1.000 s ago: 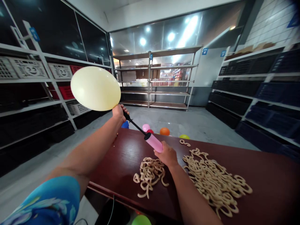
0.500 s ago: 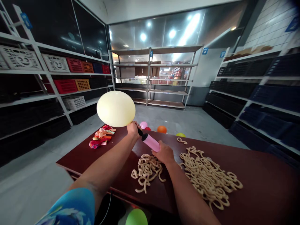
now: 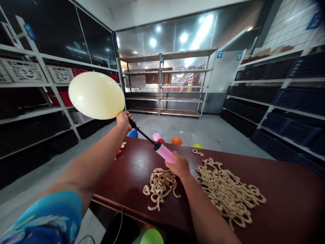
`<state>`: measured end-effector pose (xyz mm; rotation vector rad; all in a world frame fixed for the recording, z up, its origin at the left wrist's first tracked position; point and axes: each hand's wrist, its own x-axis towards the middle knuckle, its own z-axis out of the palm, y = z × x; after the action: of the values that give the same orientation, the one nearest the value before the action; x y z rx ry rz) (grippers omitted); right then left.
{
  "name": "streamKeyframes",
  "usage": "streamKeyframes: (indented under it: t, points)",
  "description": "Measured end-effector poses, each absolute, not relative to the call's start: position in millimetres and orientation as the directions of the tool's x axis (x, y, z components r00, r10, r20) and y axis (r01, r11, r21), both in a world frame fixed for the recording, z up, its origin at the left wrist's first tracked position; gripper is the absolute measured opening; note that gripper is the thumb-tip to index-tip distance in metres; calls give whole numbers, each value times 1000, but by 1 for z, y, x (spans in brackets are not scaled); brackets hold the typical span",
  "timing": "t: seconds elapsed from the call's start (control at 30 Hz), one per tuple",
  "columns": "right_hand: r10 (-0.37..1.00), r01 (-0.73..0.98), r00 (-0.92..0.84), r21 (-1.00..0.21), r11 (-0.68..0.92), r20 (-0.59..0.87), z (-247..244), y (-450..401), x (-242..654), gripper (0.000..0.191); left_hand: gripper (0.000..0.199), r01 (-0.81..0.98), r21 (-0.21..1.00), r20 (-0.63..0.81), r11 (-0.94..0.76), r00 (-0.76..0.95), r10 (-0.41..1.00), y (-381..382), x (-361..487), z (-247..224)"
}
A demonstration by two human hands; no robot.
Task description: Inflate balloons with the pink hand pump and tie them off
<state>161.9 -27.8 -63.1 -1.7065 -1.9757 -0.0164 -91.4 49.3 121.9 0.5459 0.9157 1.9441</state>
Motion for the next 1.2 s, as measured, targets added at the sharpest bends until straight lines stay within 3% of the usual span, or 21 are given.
streamKeyframes:
  t: [0.43,0.57,0.67,0.8,0.9,1.0,1.07,1.13,1.2]
  points:
    - [927,948,-165,-203,243,338,-62,-34,157,34,16,-703,687,-222,-184,-445,868,30,-23,1]
    - [913,939,-164,-226,261,372,-53,-41,154,56,18,-731,660,-226,-171,-411,883,26,-12,-11]
    - [812,877,-294,-196,439,504,-43,-52,147,73,19,-787,606,-278,-119,-349,895,21,-1,-19]
    - [775,842,-386,-152,518,500,-37,-59,140,48,20,-837,548,-327,-19,-235,915,16,16,-33]
    - [812,866,-364,-155,476,456,-39,-56,144,37,19,-799,601,-331,17,-230,915,22,12,-45]
    - [869,911,-285,-167,377,404,-43,-49,154,31,16,-655,753,-295,-53,-410,863,34,-8,-57]
    - [935,958,-145,-190,215,325,-46,-43,160,24,14,-524,848,-246,-75,-515,821,38,-20,-65]
    - [971,979,12,-201,38,240,-50,-38,164,20,14,-439,897,-194,-57,-505,841,38,-24,-70]
    - [967,979,86,-200,-37,239,-54,-34,164,21,19,-406,913,-137,-44,-406,903,34,-19,-74]
